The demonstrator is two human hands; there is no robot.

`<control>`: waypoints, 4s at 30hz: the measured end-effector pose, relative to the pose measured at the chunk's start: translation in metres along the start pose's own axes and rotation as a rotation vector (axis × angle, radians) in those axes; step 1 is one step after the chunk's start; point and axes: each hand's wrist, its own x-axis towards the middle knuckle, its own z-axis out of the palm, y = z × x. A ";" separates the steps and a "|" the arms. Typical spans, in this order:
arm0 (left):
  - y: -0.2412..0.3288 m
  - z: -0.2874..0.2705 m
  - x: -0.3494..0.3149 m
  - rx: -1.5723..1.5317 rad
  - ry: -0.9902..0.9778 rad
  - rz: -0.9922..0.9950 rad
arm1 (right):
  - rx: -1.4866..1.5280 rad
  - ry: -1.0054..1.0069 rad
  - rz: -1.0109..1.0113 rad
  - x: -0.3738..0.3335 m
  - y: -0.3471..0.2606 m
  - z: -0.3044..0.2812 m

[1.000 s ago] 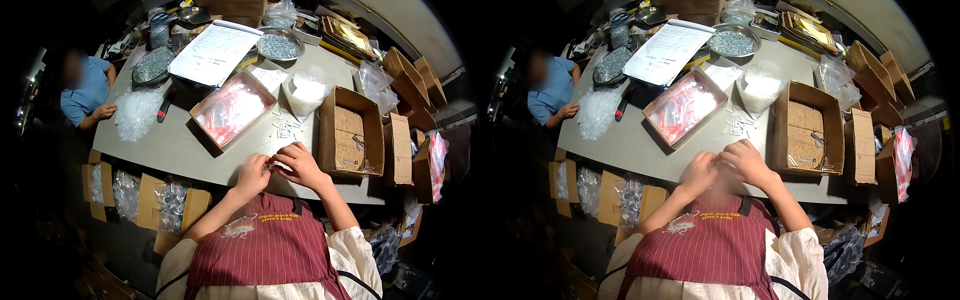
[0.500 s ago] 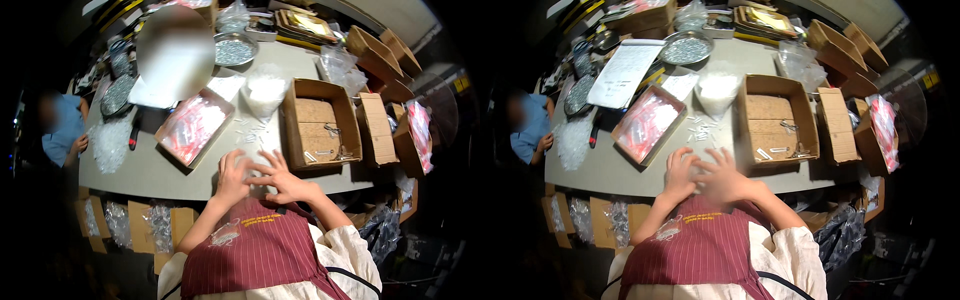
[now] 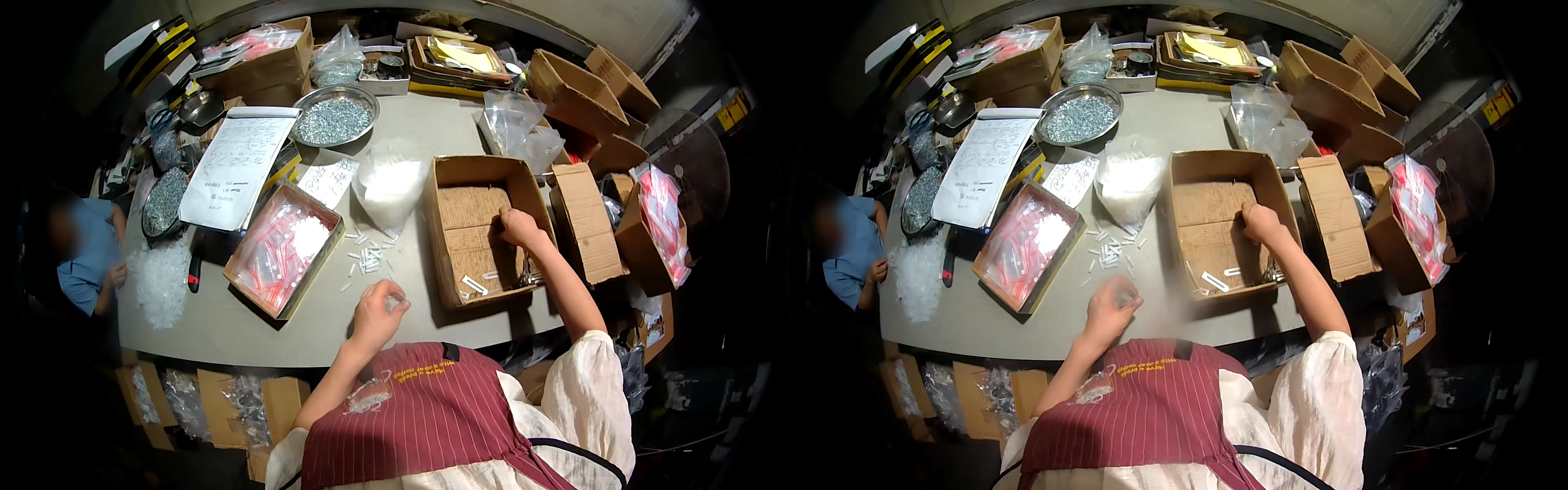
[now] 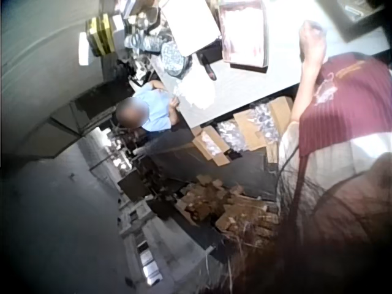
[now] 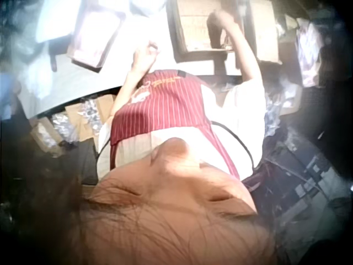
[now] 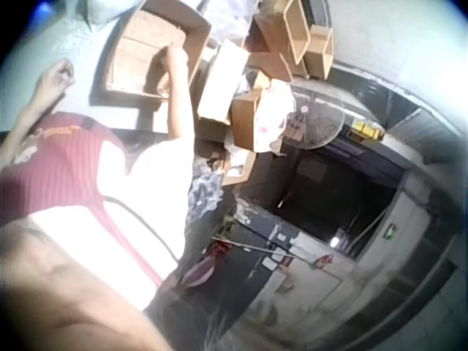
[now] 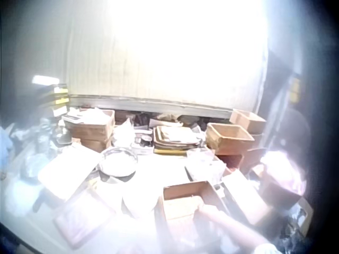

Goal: The person repeatedly picks up small white plastic clips from a cardboard box, places them into small clear plastic bags, and then places the filled bags into a larger box. The task is performed continuously by hand.

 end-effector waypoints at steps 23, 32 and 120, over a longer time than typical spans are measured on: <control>0.005 0.015 0.005 -0.190 0.059 -0.050 | 1.794 0.071 -0.141 -0.074 -0.111 -0.124; 0.043 0.012 0.016 -0.105 0.110 0.110 | 1.290 0.134 -0.381 -0.133 -0.196 -0.143; -0.010 -0.115 -0.097 -1.020 0.049 -0.456 | 1.889 -0.212 -0.211 -0.113 -0.335 -0.056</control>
